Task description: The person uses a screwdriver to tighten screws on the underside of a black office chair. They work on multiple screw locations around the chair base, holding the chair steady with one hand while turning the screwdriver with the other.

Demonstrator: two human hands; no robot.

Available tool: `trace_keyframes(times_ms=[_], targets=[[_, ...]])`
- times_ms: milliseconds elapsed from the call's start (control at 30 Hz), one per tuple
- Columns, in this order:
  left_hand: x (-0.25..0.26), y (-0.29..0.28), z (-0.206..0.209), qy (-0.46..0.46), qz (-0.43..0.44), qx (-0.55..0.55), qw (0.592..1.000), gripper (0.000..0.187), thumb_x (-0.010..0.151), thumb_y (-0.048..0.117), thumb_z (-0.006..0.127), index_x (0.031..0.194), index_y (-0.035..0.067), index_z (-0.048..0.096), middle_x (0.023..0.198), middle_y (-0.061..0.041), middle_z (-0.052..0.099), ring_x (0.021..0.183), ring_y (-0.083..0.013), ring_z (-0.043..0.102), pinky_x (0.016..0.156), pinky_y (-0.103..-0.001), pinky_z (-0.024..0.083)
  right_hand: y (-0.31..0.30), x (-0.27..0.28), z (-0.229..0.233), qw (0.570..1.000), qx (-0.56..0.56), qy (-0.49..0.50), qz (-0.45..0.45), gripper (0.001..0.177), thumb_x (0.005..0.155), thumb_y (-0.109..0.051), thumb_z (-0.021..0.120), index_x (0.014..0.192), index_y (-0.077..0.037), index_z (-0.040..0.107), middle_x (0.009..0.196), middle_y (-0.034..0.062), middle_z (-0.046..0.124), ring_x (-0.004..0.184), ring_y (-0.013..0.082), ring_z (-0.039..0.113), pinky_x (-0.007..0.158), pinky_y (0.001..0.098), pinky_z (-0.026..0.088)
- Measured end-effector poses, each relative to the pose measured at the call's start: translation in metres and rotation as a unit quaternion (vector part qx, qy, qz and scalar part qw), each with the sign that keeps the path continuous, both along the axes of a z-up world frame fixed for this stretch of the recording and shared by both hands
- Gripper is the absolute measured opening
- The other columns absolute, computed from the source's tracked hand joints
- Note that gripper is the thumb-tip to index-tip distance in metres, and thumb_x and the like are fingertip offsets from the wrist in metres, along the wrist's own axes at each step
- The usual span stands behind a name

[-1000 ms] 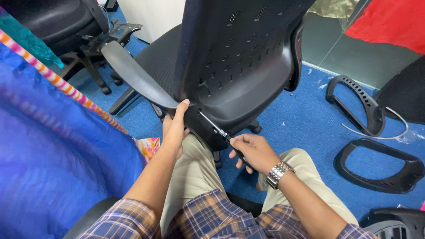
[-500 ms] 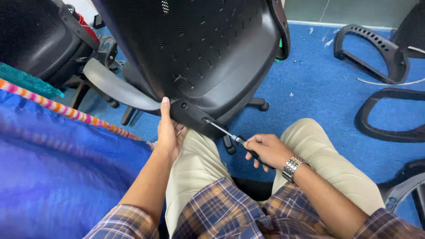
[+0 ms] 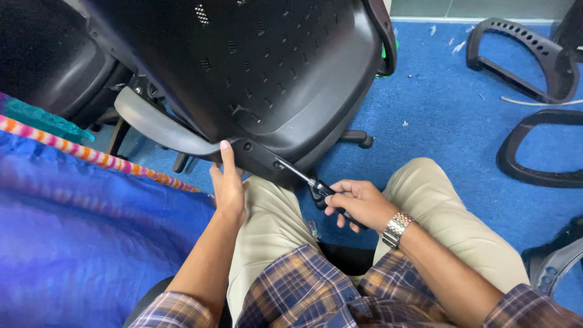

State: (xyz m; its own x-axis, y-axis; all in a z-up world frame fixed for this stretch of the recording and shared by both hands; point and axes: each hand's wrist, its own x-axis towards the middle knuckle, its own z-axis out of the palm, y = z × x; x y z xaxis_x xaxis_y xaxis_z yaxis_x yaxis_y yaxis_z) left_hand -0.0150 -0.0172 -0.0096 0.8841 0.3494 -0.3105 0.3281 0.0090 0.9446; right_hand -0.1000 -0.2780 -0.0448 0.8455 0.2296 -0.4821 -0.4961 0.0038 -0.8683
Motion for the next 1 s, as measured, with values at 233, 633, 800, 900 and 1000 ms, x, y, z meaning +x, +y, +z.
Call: trace_keyframes(times_ms=[233, 633, 800, 900, 1000], targets=[[-0.012, 0.001, 0.042, -0.214, 0.075, 0.538, 0.812, 0.079, 0.074, 0.038, 0.090, 0.131, 0.001, 0.050, 0.132, -0.021, 0.052, 0.129, -0.0402, 0.048, 0.110, -0.048, 0.037, 0.022, 0.015, 0.033, 0.999, 0.040, -0.006, 0.004, 0.038, 0.092, -0.027, 0.065, 0.123, -0.006, 0.070, 0.088, 0.0038, 0.072, 0.060, 0.0086, 0.064, 0.038, 0.0209, 0.039], [0.024, 0.021, 0.079, -0.128, -0.169, 0.586, 0.782, 0.092, 0.053, 0.043, 0.097, 0.127, 0.004, 0.059, 0.126, -0.012, 0.063, 0.146, -0.0333, 0.032, 0.120, -0.062, 0.010, 0.036, 0.032, 0.047, 0.999, 0.031, 0.013, -0.008, 0.040, 0.092, -0.026, 0.065, 0.125, -0.004, 0.068, 0.088, 0.0059, 0.070, 0.056, 0.0102, 0.061, 0.034, 0.0210, 0.035], [0.020, 0.015, 0.066, -0.173, -0.127, 0.576, 0.789, 0.099, 0.050, 0.041, 0.097, 0.131, 0.003, 0.055, 0.129, -0.012, 0.060, 0.146, -0.0330, 0.032, 0.119, -0.063, 0.007, 0.035, 0.029, 0.063, 0.989, 0.112, 0.095, -0.019, 0.037, 0.094, -0.025, 0.063, 0.119, 0.002, 0.069, 0.085, 0.0086, 0.068, 0.057, 0.0113, 0.059, 0.033, 0.0184, 0.034], [0.021, 0.016, 0.062, -0.178, -0.122, 0.579, 0.786, 0.099, 0.050, 0.042, 0.097, 0.131, 0.002, 0.055, 0.128, -0.012, 0.060, 0.145, -0.0323, 0.033, 0.120, -0.062, 0.008, 0.037, 0.025, 0.065, 0.984, 0.128, 0.117, -0.033, 0.036, 0.093, -0.024, 0.063, 0.119, 0.001, 0.068, 0.085, 0.0070, 0.066, 0.055, 0.0099, 0.057, 0.032, 0.0175, 0.034], [0.022, 0.017, 0.061, -0.178, -0.115, 0.585, 0.783, 0.095, 0.050, 0.044, 0.098, 0.123, -0.001, 0.057, 0.126, -0.014, 0.061, 0.145, -0.0324, 0.034, 0.120, -0.062, 0.010, 0.030, 0.027, 0.065, 0.949, 0.226, 0.214, -0.054, 0.040, 0.094, -0.026, 0.062, 0.125, 0.000, 0.064, 0.085, 0.0050, 0.063, 0.053, 0.0065, 0.053, 0.031, 0.0145, 0.032]])
